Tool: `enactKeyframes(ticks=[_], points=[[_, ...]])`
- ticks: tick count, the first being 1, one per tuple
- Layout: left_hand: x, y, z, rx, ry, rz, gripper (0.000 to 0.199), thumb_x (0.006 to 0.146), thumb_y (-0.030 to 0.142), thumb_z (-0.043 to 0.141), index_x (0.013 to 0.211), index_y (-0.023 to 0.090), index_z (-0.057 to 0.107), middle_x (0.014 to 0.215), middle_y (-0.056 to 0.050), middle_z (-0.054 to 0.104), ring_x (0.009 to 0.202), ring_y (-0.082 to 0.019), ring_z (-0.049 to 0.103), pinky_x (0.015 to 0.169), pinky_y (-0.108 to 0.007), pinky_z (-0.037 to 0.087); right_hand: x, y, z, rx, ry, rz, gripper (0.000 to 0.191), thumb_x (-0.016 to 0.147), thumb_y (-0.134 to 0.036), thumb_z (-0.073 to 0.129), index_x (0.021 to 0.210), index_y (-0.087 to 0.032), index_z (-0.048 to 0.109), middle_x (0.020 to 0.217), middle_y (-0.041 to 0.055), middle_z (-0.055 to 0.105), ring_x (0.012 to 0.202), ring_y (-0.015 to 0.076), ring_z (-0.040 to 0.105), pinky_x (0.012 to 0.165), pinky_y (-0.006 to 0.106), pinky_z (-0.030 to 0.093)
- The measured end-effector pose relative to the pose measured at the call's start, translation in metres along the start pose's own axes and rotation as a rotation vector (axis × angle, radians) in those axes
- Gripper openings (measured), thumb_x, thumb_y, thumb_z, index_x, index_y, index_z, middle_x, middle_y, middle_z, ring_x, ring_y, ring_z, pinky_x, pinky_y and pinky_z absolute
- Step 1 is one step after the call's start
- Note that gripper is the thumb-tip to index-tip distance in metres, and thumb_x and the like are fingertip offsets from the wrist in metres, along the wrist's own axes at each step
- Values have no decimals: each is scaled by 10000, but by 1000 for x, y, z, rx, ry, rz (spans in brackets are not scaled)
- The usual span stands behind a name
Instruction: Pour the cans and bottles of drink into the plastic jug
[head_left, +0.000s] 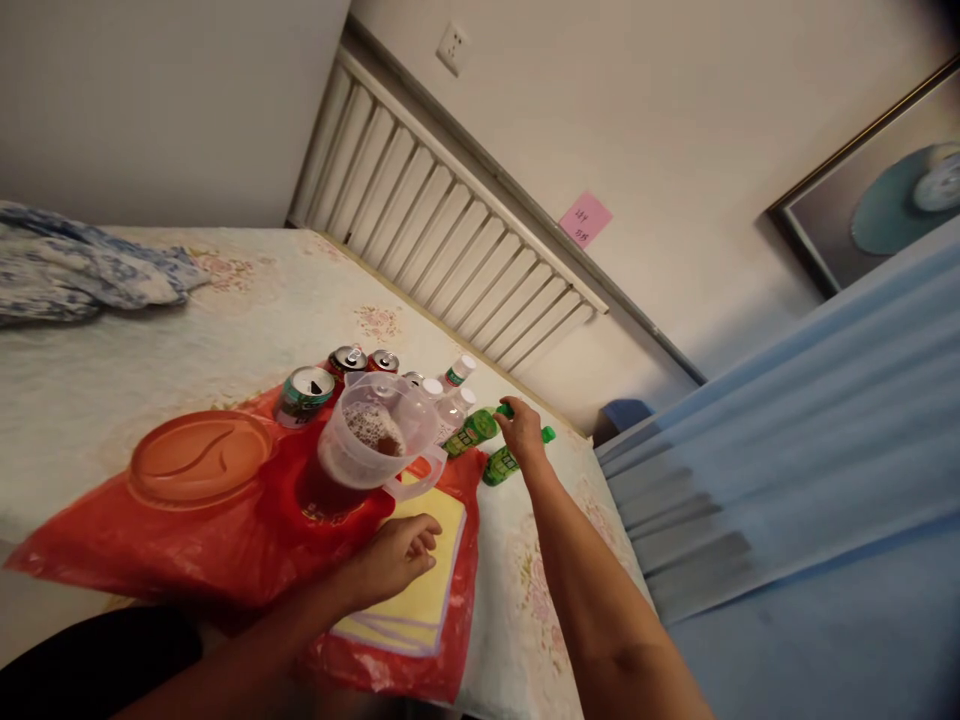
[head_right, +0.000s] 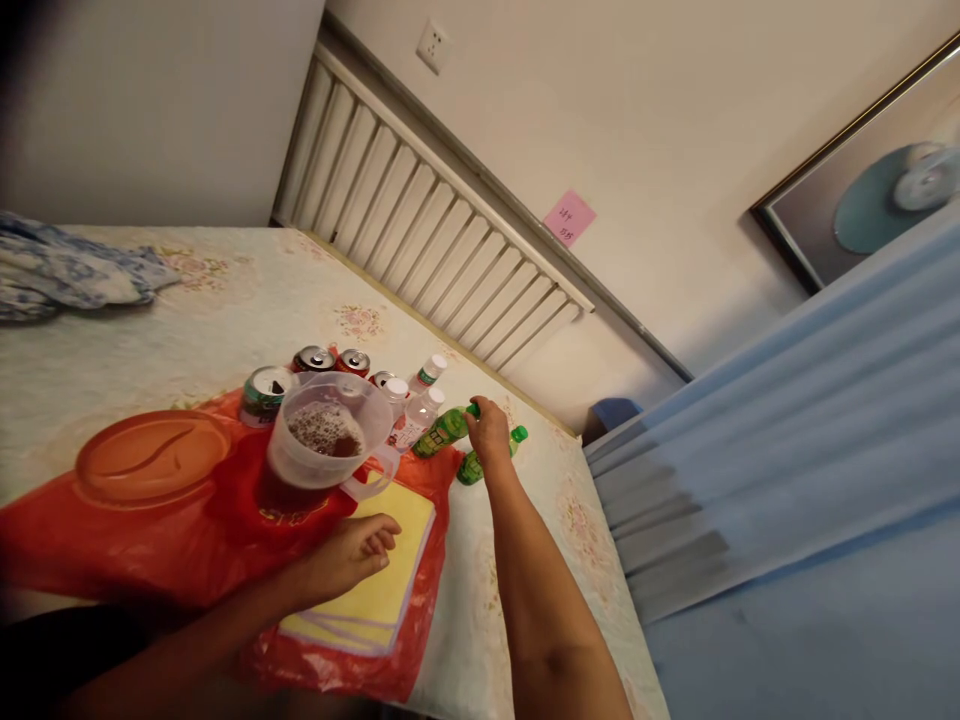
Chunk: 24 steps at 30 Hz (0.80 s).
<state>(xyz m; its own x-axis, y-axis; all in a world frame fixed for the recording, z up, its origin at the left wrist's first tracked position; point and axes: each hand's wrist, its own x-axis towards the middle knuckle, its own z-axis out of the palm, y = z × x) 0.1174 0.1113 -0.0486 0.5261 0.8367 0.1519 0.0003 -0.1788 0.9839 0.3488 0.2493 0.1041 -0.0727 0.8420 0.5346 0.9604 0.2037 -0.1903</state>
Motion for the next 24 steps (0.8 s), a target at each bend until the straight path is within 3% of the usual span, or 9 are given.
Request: enactKeyframes(ticks=[4,6,10,14,19,24], points=[[1,-1,1,-31,9,-16,387,740,222,573,1116,137,608,1031,-114,682,875,-212,653,825,-369,552,-12,-3,-19,-5,19,13,281,773,-252,635,1032,-190,722,945,76,735,830,232,649,853,393,508],[1,-3,2,-39,31,-5,502,741,217,586,1236,136,556,1166,-150,653,1025,-246,639,916,-407,532,-19,-6,-35,8,19,19,292,768,-271,636,1034,-192,725,964,77,740,844,234,657,856,391,510],[2,-8,4,-20,81,68,765,753,216,610,1470,195,341,1539,-168,382,1407,-309,391,1129,-499,379,-41,-20,-71,57,-54,40,315,777,-318,631,1048,-192,734,969,78,749,819,228,662,832,378,514],[3,-5,5,46,111,74,876,744,217,648,1523,201,247,1621,-148,250,1508,-325,202,1229,-529,187,-70,-44,-100,163,-132,54,312,787,-345,653,1043,-188,739,953,75,751,750,212,644,760,352,518],[0,11,2,66,100,43,885,676,183,704,1478,213,331,1561,-131,380,1468,-326,301,1218,-492,239,-107,-74,-120,320,-181,98,302,766,-357,729,1023,-200,750,944,50,753,669,173,611,675,312,517],[-7,29,-3,80,-61,30,784,641,197,736,1376,209,464,1411,-100,558,1301,-305,512,1118,-419,397,-142,-96,-125,378,-93,153,286,779,-322,734,1039,-203,744,889,33,743,732,177,637,694,293,523]])
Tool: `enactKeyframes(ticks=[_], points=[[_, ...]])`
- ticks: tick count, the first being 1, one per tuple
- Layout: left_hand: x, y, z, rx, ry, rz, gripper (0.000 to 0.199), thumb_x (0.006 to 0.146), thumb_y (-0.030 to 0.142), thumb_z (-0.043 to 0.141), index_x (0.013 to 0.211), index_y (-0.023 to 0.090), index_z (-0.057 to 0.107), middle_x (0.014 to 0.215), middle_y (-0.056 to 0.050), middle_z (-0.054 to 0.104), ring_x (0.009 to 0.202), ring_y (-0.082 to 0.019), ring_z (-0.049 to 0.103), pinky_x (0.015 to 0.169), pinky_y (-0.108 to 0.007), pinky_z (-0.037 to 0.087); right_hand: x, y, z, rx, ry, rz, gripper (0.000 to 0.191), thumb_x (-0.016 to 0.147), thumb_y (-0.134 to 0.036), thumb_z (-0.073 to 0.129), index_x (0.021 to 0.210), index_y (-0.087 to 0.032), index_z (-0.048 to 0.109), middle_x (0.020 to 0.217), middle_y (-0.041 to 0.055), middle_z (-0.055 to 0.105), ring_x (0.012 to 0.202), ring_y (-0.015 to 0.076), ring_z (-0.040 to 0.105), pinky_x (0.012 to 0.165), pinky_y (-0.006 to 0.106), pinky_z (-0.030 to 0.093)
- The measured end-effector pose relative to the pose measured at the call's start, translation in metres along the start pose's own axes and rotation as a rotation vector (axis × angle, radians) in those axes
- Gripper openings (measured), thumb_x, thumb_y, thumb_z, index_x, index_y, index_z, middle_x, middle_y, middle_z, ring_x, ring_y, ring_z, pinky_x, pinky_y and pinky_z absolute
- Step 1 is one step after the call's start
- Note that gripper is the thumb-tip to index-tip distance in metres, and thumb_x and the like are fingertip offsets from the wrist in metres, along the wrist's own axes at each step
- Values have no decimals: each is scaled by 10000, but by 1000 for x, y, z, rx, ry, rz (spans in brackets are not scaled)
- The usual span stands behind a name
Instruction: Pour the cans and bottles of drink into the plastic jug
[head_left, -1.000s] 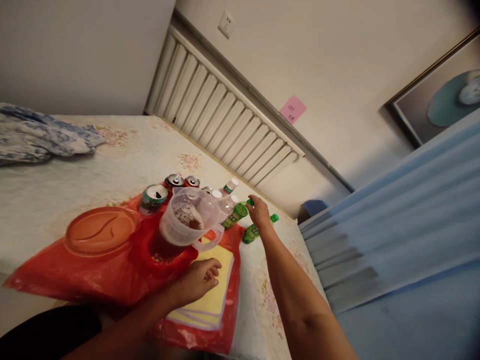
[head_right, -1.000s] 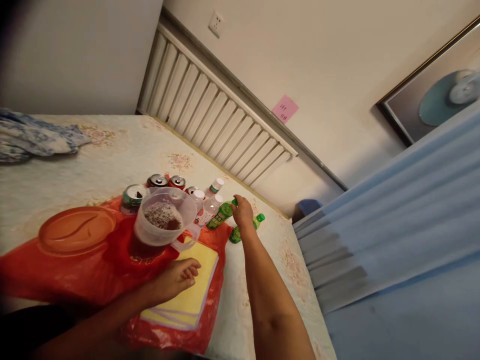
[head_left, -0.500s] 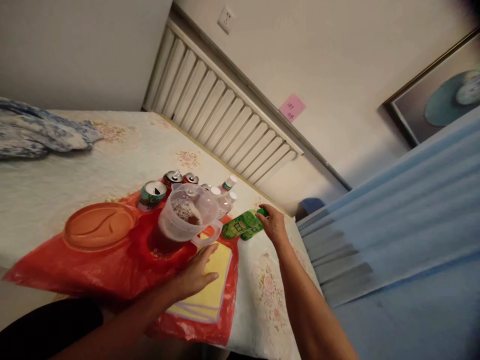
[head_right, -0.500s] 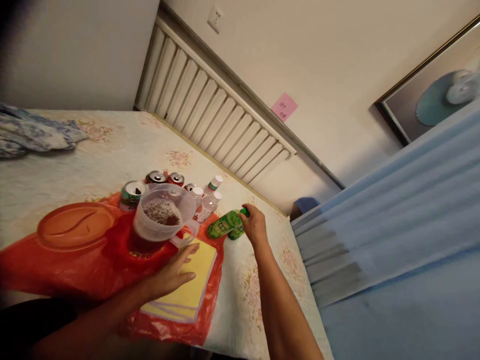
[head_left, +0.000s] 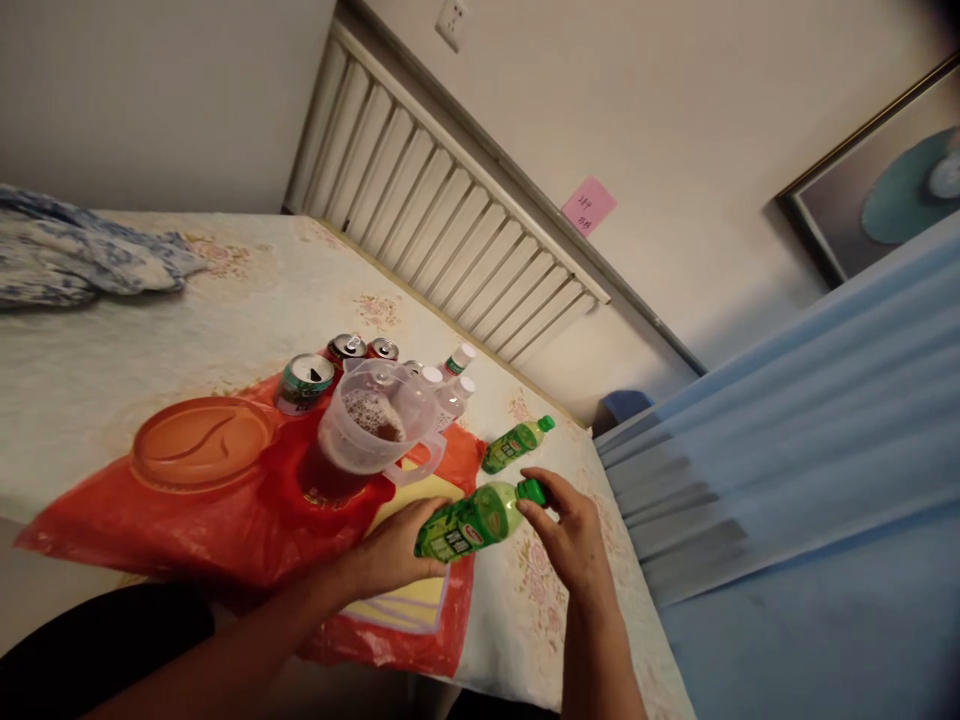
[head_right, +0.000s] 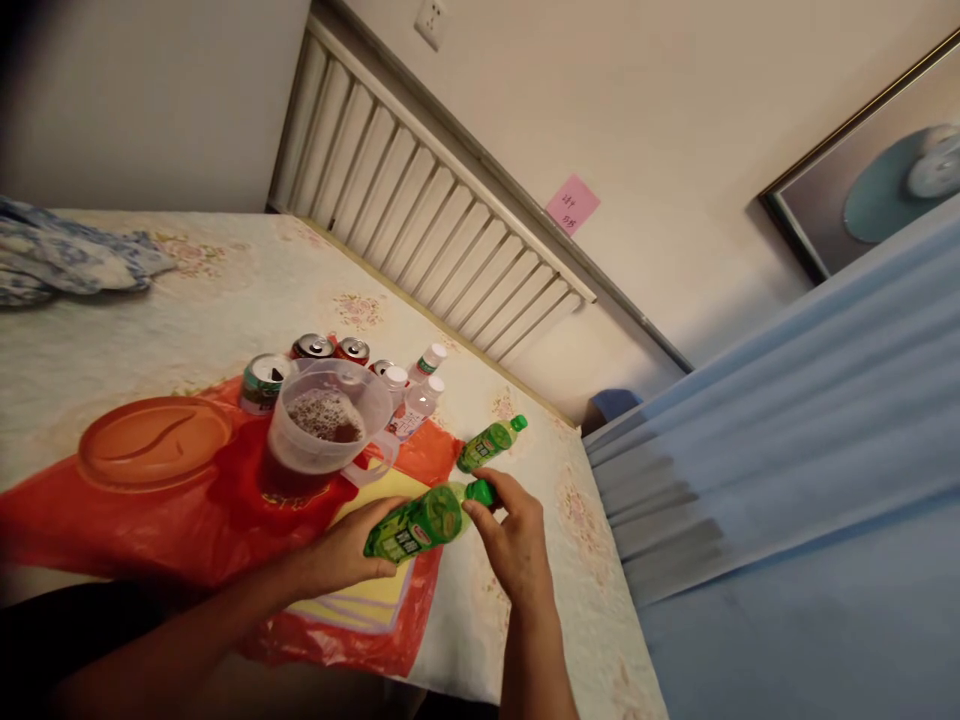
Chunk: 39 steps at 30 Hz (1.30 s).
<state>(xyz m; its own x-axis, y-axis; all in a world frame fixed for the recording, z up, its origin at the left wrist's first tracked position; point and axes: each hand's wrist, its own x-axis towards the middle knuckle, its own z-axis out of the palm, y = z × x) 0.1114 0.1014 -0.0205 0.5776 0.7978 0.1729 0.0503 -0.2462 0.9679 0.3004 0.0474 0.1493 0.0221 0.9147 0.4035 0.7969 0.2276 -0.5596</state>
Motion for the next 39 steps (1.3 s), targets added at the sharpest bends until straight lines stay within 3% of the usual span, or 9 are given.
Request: enactKeyframes(ticks=[5,10,16,21,28,34,39], points=[[-4,4,-1,91,-60,28,725,611,186,736,1304,200,521,1338,-93,597,1236,-289,547,1087,-392,418,-36,-4,13,28,99,55,270,812,-306,713,1065,-213,732,967,49,736,824,191,664,727,293,537],[-7,-4,-1,128,-83,36,765,585,177,748,1315,207,519,1346,-83,576,1258,-286,521,1104,-390,404,-55,4,18,51,120,78,292,826,-318,712,1101,-219,720,1063,75,733,933,222,681,802,327,543],[-6,-9,-1,114,-87,36,792,582,171,748,1337,222,513,1363,-75,561,1280,-282,500,1120,-396,388,-57,6,20,53,170,44,244,863,-330,676,1080,-227,714,1064,76,710,961,220,658,789,319,534],[-6,-8,-1,110,-100,13,773,577,183,751,1316,215,528,1346,-80,569,1265,-290,513,1110,-397,397,-57,4,23,48,216,29,210,853,-319,688,1036,-222,718,970,63,685,873,204,636,747,316,519],[-6,-7,-2,86,-132,-6,759,576,182,742,1303,209,528,1324,-78,577,1243,-286,527,1090,-397,414,-60,15,26,135,216,53,193,855,-326,701,1021,-228,715,1048,75,684,1018,240,627,876,382,510],[-8,-10,-3,60,-134,-21,758,576,200,754,1299,226,524,1356,-78,568,1262,-302,519,1099,-416,403,-61,6,23,224,198,32,181,883,-300,677,1048,-239,716,1112,82,696,1133,257,612,989,433,477],[-11,-14,-6,55,-134,-21,776,580,200,762,1315,234,517,1371,-79,562,1279,-312,512,1109,-429,395,-60,11,26,338,370,100,257,863,-314,692,1104,-227,710,1205,100,688,1187,273,601,1033,467,456]])
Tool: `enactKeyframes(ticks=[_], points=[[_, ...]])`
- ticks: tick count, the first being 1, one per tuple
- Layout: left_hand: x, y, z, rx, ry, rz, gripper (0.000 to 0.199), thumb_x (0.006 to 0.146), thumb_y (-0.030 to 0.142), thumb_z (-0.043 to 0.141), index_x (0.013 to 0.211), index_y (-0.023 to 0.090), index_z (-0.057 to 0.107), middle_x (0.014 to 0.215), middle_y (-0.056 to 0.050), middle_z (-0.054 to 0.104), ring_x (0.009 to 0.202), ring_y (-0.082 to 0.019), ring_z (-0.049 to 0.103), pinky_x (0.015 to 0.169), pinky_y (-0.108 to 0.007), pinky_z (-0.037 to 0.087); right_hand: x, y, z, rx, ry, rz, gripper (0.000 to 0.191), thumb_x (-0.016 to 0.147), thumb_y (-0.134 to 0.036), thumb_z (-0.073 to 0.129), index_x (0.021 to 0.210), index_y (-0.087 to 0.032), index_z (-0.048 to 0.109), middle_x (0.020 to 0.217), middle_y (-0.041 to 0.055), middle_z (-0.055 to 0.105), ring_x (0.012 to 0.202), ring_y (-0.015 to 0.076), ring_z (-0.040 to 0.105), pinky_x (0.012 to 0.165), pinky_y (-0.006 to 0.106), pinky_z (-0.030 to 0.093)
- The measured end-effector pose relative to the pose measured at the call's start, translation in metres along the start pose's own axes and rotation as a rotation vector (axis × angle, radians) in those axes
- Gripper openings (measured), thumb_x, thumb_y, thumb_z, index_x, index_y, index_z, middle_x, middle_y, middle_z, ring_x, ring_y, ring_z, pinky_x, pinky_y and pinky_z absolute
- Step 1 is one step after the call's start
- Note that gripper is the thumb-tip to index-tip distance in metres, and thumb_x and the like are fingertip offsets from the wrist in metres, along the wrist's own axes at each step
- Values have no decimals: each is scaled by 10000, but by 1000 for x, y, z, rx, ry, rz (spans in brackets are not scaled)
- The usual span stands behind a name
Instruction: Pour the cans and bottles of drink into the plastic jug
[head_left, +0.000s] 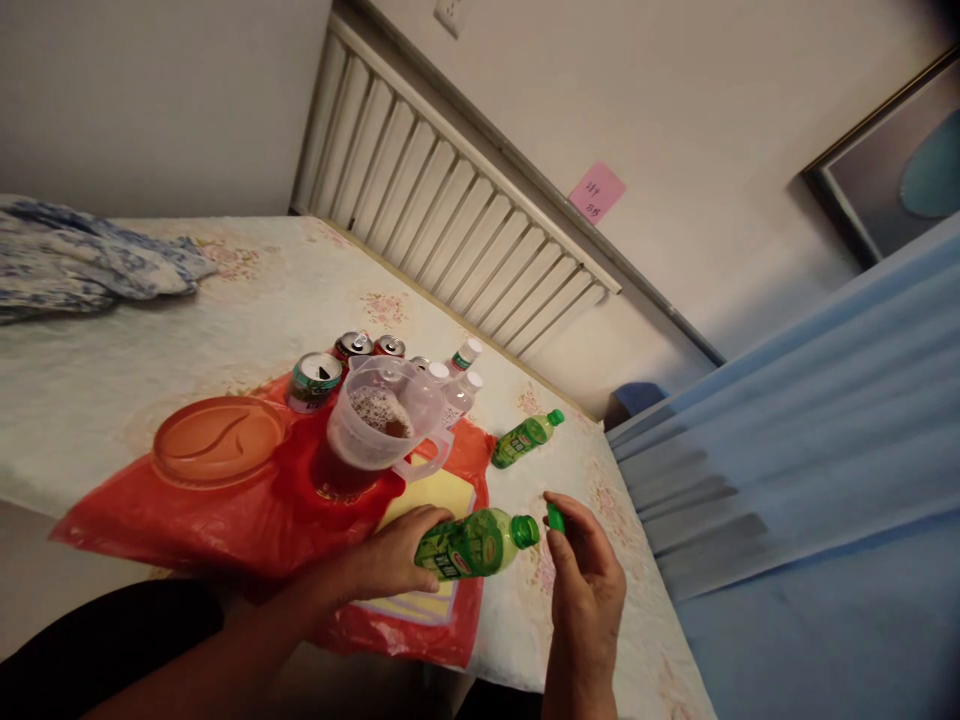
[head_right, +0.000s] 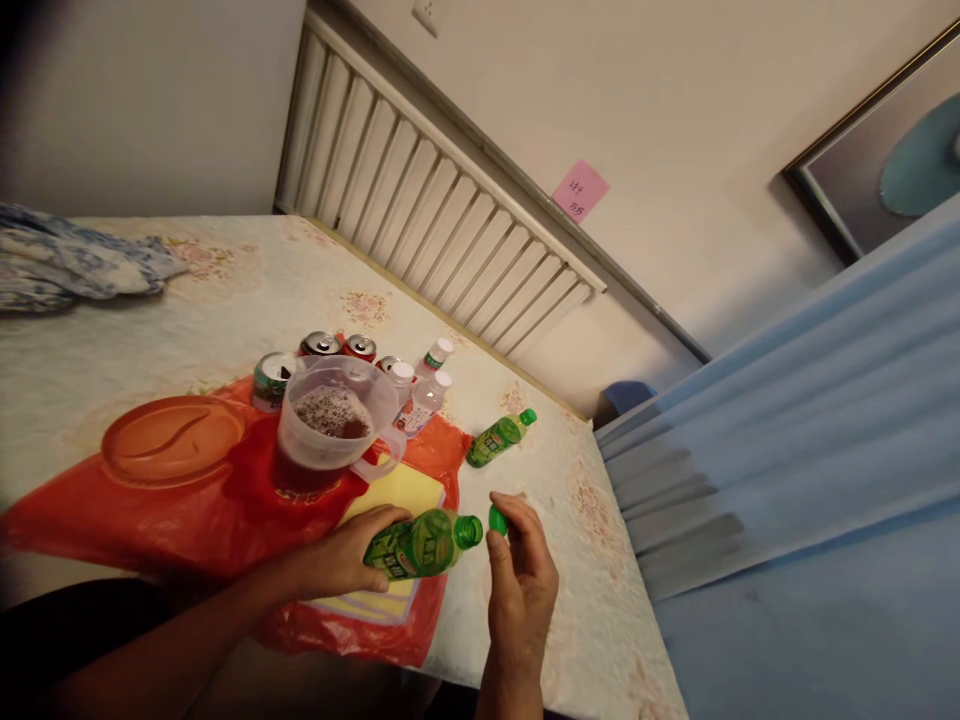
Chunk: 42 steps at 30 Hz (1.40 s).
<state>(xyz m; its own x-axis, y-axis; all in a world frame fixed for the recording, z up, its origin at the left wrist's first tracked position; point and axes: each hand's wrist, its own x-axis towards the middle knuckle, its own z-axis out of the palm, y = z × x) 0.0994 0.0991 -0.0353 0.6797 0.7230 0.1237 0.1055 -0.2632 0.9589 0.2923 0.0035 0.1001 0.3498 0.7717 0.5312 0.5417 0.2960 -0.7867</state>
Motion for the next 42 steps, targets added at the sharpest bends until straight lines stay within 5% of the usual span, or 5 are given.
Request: enactKeyframes(ticks=[5,17,30,36,42], points=[[-5,3,-3,-27,-10,-20,779,582,190,754,1320,217,503,1363,-79,564,1268,-296,517,1100,-402,403,9,35,10,59,72,197,343,808,-361,715,1109,-200,692,1157,117,719,1080,268,667,916,425,523],[-17,22,-17,-1,-116,-50,631,579,155,688,1180,225,512,1206,-49,600,1130,-265,578,975,-357,474,-2,128,79,20,-247,318,330,631,-395,722,894,-196,727,777,16,722,661,192,639,628,303,522],[-20,26,-31,42,-230,-74,682,539,205,773,1189,233,567,1184,-48,652,1080,-285,622,930,-376,507,-12,119,93,-197,-563,45,247,750,-324,660,945,-246,792,945,54,763,949,255,679,899,387,522],[-20,21,-37,89,-290,-35,722,519,246,806,1207,240,584,1164,-32,663,1047,-280,630,889,-350,517,2,113,92,-8,-388,220,303,715,-389,734,959,-210,756,925,60,758,782,211,684,732,338,560],[-22,24,-43,-71,-315,-56,759,493,196,818,1215,242,590,1131,-3,682,1031,-269,642,831,-308,527,33,74,105,346,-379,294,340,812,-452,705,1033,-194,697,991,90,758,885,229,715,836,389,557]])
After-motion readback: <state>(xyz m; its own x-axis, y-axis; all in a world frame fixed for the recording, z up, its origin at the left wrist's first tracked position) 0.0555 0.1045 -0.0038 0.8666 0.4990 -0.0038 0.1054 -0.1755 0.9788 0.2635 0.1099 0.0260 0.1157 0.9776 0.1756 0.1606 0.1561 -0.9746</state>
